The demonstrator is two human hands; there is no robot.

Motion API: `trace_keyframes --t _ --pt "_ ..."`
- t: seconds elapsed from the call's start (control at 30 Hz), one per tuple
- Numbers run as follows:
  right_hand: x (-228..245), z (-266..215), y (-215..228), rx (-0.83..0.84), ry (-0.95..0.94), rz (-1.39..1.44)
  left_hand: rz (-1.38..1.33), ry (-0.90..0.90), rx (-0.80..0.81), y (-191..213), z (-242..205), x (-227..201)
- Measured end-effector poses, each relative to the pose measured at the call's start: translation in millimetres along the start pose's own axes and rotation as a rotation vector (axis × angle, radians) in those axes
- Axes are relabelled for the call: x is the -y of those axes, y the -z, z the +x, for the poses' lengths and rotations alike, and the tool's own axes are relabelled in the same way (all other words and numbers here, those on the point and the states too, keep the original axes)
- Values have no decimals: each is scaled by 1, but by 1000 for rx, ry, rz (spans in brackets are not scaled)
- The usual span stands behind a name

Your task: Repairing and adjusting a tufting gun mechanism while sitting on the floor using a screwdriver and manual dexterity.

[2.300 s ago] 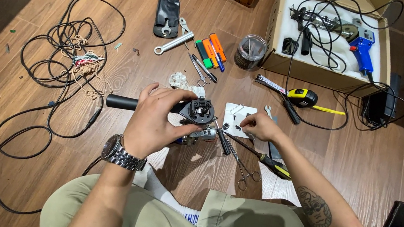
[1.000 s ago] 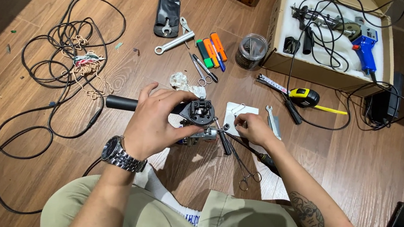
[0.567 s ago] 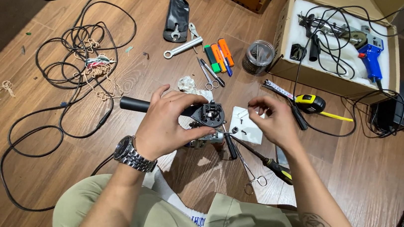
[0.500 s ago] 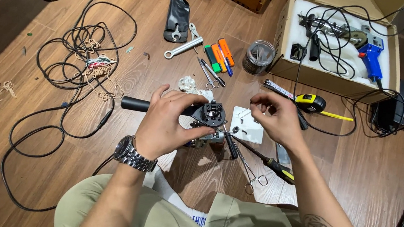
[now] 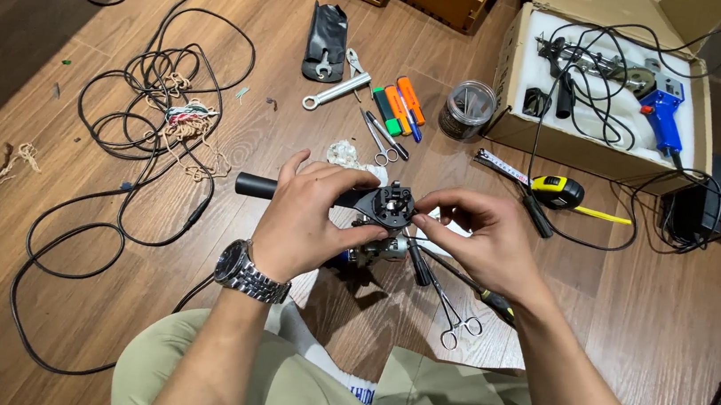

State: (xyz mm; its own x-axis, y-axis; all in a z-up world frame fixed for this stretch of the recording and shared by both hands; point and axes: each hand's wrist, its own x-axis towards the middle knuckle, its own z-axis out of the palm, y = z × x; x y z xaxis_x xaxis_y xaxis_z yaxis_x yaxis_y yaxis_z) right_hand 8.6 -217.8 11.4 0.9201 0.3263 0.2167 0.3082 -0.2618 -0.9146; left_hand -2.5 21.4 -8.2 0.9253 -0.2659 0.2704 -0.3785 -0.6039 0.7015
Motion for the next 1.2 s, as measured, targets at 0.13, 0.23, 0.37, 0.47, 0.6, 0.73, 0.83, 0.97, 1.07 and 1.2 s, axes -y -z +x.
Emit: trace_keyframes --t 0.13,0.23,0.37,0.47,0.6,0.73,0.83,0.97,1.07,1.2 --pt "11 3 4 23 81 -157 0 0 -2 -1 -1 2" --pt "17 5 7 69 139 -329 2 1 -7 0 -1 2" --pt "28 7 6 150 107 -370 -15 -4 -5 -1 -2 2" --pt "33 8 8 188 50 -340 -30 -10 -2 -2 -2 -3" --pt "32 10 17 184 -51 -362 -81 -50 -78 -9 -4 -5" --pt "25 9 28 191 -121 -254 -77 -75 -162 -19 -5 -10" --pt "31 7 25 164 -110 -168 24 -144 -241 -25 -6 -23" --pt "29 3 17 46 -34 56 224 -143 -345 -36 -11 -38" --pt "7 2 12 -49 2 160 310 -116 -406 -45 -13 -42" --pt "-17 0 2 -168 54 215 333 -92 -463 -48 -14 -47"
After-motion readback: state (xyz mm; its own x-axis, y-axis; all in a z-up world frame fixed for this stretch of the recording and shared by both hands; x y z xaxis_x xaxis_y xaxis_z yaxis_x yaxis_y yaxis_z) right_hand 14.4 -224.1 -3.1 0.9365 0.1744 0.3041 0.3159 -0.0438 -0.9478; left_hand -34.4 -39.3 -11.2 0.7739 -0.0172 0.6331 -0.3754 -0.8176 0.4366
